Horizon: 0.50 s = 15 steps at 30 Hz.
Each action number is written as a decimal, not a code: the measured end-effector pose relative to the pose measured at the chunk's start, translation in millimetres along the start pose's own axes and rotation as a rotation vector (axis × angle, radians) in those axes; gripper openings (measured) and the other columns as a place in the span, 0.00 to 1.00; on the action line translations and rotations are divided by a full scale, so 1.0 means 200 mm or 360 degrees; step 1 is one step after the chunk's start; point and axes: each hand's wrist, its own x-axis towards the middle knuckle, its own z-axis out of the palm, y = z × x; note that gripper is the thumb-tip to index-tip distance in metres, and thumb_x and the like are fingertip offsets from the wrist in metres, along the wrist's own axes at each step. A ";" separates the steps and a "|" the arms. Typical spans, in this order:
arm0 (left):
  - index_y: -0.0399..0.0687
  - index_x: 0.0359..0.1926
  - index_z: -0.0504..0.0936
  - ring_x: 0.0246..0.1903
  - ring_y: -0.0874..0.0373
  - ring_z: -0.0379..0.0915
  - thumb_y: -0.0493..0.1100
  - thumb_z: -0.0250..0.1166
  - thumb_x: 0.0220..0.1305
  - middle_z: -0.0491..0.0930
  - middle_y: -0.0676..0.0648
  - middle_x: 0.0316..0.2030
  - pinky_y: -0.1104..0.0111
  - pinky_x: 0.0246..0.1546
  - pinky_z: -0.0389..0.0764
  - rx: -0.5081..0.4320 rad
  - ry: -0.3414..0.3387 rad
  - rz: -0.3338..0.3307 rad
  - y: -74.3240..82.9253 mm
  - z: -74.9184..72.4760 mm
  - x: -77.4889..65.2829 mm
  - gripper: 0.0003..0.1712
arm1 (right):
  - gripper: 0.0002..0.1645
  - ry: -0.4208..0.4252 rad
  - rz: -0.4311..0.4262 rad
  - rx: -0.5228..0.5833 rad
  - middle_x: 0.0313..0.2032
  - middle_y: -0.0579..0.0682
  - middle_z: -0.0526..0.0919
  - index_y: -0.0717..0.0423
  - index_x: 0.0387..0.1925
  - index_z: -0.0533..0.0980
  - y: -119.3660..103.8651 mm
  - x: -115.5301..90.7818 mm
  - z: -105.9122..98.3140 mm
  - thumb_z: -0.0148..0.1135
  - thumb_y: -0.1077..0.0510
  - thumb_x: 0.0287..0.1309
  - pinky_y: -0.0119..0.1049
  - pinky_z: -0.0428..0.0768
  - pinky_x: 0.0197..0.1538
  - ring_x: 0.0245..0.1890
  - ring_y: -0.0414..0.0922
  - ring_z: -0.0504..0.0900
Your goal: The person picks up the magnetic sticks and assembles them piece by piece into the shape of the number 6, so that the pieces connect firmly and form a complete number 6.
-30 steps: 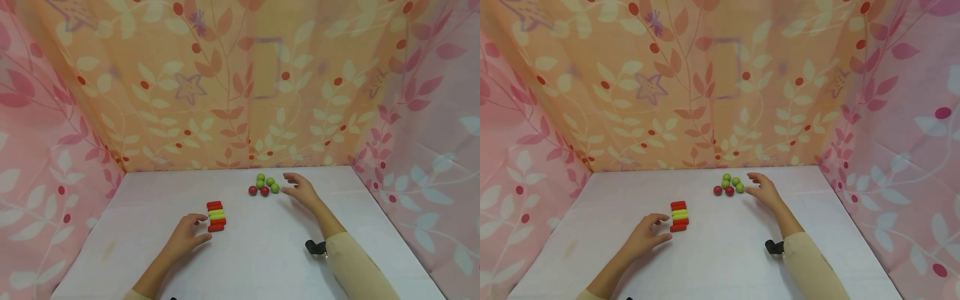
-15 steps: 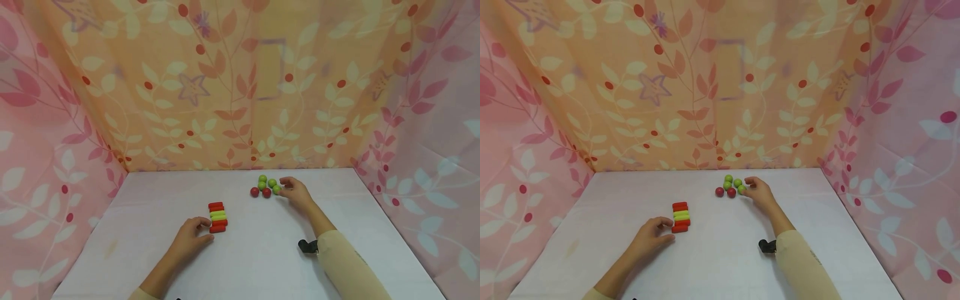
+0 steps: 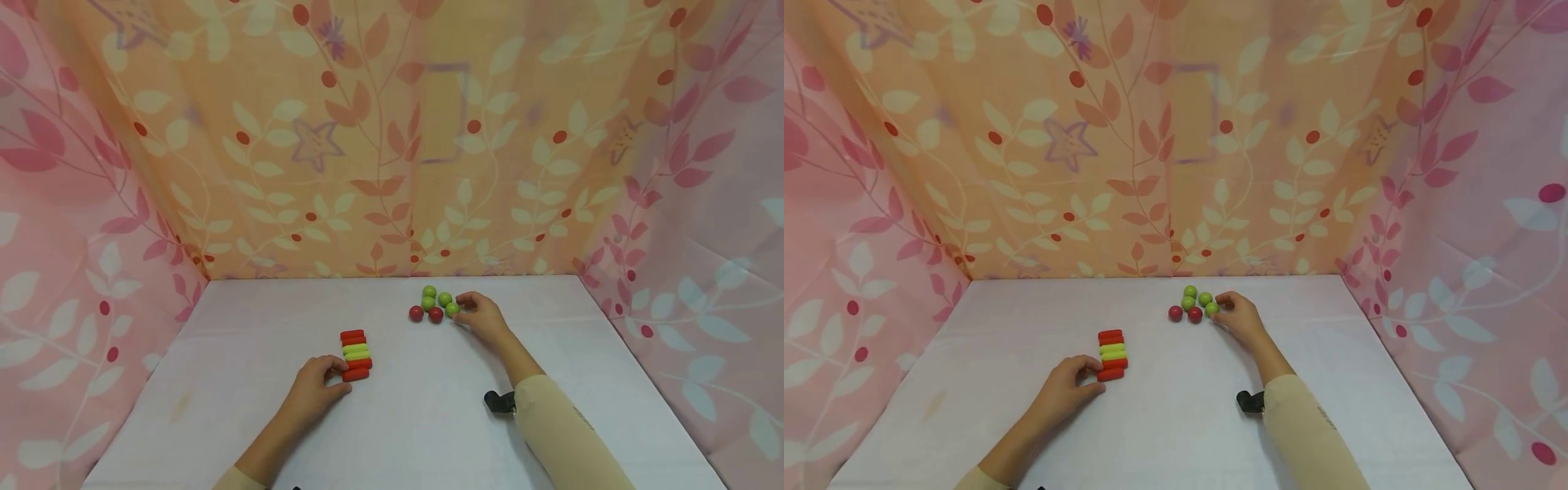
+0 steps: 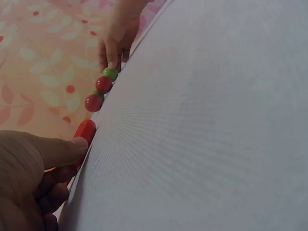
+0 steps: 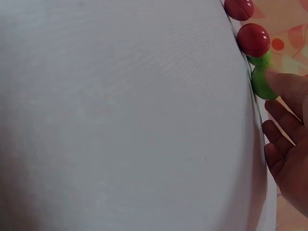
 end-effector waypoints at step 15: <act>0.64 0.36 0.78 0.35 0.61 0.67 0.48 0.72 0.46 0.74 0.59 0.32 0.70 0.36 0.74 0.0072 -0.0001 -0.0044 0.02 0.01 0.00 0.14 | 0.23 0.0087 -0.0013 -0.0127 0.43 0.47 0.79 0.47 0.43 0.75 0.03 0.01 0.03 0.72 0.53 0.42 0.48 0.63 0.58 0.51 0.48 0.73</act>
